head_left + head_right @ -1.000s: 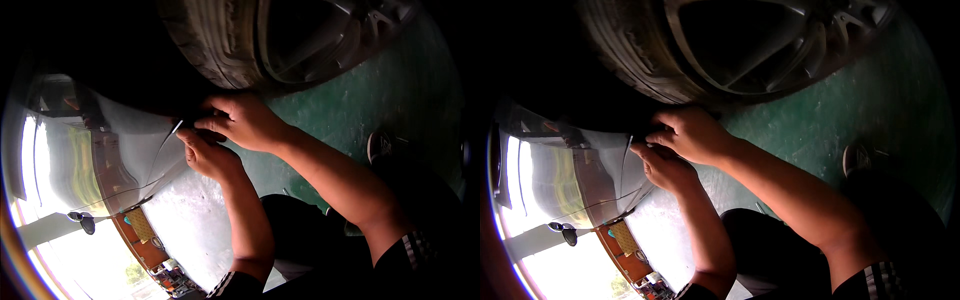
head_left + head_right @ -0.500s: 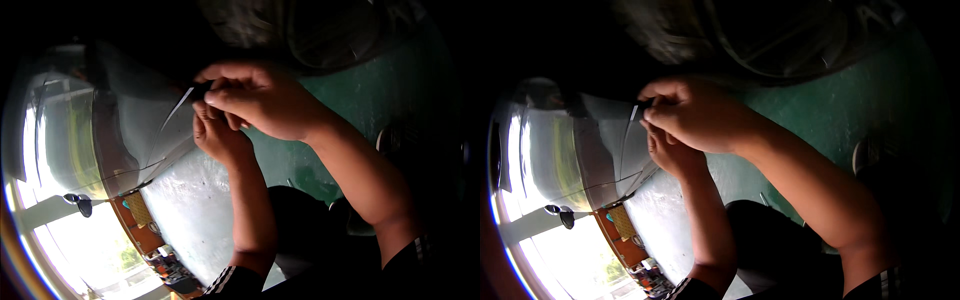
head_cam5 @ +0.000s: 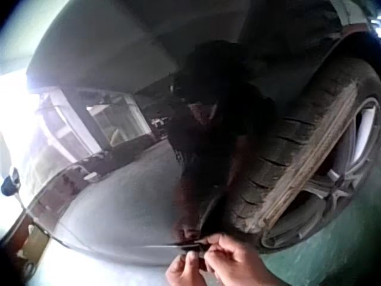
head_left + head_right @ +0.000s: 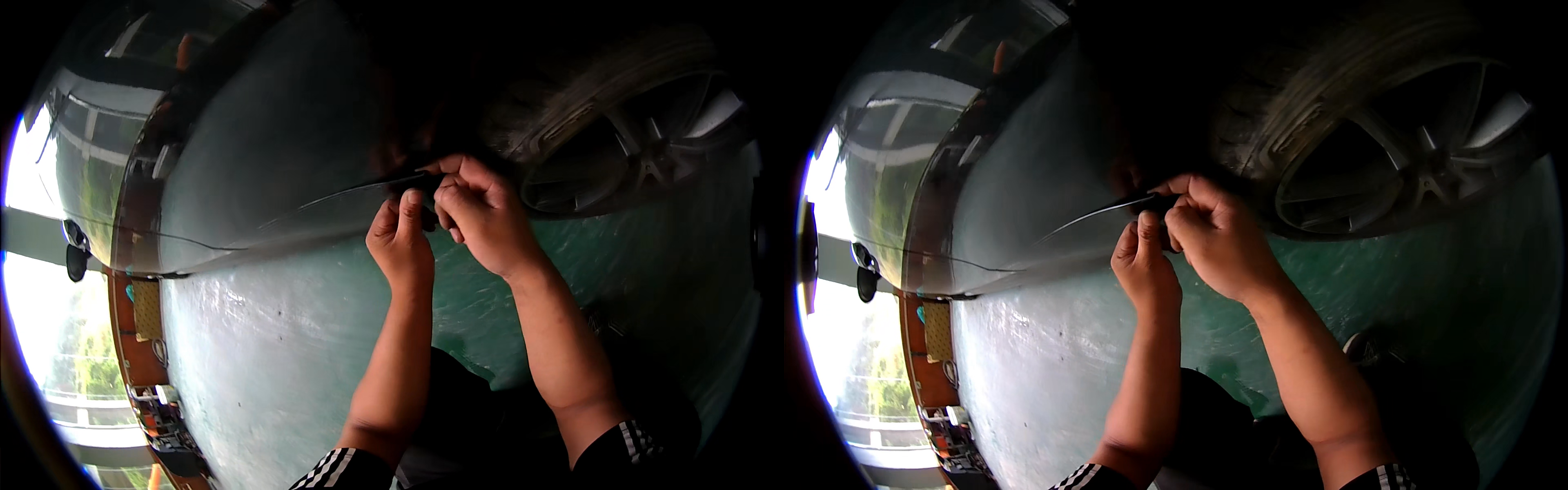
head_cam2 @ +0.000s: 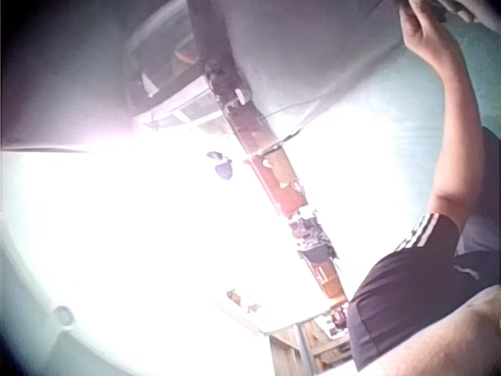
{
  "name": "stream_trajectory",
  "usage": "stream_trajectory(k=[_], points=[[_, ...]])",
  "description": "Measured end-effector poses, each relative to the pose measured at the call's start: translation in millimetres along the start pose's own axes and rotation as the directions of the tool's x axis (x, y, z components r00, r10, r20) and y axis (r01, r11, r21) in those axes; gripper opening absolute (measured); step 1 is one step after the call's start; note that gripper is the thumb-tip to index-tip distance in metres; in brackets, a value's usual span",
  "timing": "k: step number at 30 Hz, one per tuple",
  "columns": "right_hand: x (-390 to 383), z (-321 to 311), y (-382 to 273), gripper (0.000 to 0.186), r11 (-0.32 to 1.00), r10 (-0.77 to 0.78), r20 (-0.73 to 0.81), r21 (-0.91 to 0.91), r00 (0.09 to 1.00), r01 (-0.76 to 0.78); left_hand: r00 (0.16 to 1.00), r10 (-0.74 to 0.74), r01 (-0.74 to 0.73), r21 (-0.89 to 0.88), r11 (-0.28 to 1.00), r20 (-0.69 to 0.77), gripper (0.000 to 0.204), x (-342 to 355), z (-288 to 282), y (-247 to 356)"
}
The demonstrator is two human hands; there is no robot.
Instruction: The person retrieves a small tool from a drawer and walks to a black car. They kneel by the rear wheel and use the tool to scrape and smooth a scratch on the car's body panel. The person repeatedly works on the same small area, using both the tool and their fingers to rub the surface.
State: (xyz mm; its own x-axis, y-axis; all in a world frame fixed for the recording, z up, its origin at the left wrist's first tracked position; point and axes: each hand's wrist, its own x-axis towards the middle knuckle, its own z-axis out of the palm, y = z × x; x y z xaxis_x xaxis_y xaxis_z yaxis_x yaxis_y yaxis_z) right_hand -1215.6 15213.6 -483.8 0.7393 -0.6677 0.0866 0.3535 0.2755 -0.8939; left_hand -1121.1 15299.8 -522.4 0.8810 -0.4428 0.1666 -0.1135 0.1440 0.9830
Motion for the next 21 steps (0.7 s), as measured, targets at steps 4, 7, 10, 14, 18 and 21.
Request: stream_trajectory(k=[4,7,10,14,18,21], points=[[1.6,-1.9,1.9,0.022,0.999,0.032,-0.007,0.031,0.999,-0.032,0.999,-0.024,0.022,0.046,0.999,0.049,0.035,-0.1,0.6,3.7],[-1.4,-0.4,2.0,0.022,0.992,0.067,0.001,0.104,0.998,-0.066,0.997,-0.042,0.039,0.055,0.998,0.059,0.036,-2.0,1.1,4.2],[-2.2,1.7,0.8,0.025,0.984,0.084,0.002,0.159,0.996,-0.083,0.997,-0.041,0.043,-0.023,0.999,0.069,0.042,1.5,0.7,-2.7],[-4.6,-0.2,-5.0,0.021,0.873,0.163,0.111,0.446,0.98,-0.196,0.997,-0.047,0.048,-0.022,0.999,0.062,0.045,-2.1,-4.5,1.4],[7.3,-16.9,-13.3,0.021,0.639,0.126,0.365,0.681,0.922,-0.357,0.996,-0.039,0.043,-0.045,0.998,0.084,0.046,-2.7,-12.4,3.6],[12.2,-25.1,-22.2,0.025,0.603,0.119,0.467,0.667,0.876,-0.438,0.992,-0.05,0.05,0.0,0.999,0.112,0.042,-1.8,-16.9,9.1]])
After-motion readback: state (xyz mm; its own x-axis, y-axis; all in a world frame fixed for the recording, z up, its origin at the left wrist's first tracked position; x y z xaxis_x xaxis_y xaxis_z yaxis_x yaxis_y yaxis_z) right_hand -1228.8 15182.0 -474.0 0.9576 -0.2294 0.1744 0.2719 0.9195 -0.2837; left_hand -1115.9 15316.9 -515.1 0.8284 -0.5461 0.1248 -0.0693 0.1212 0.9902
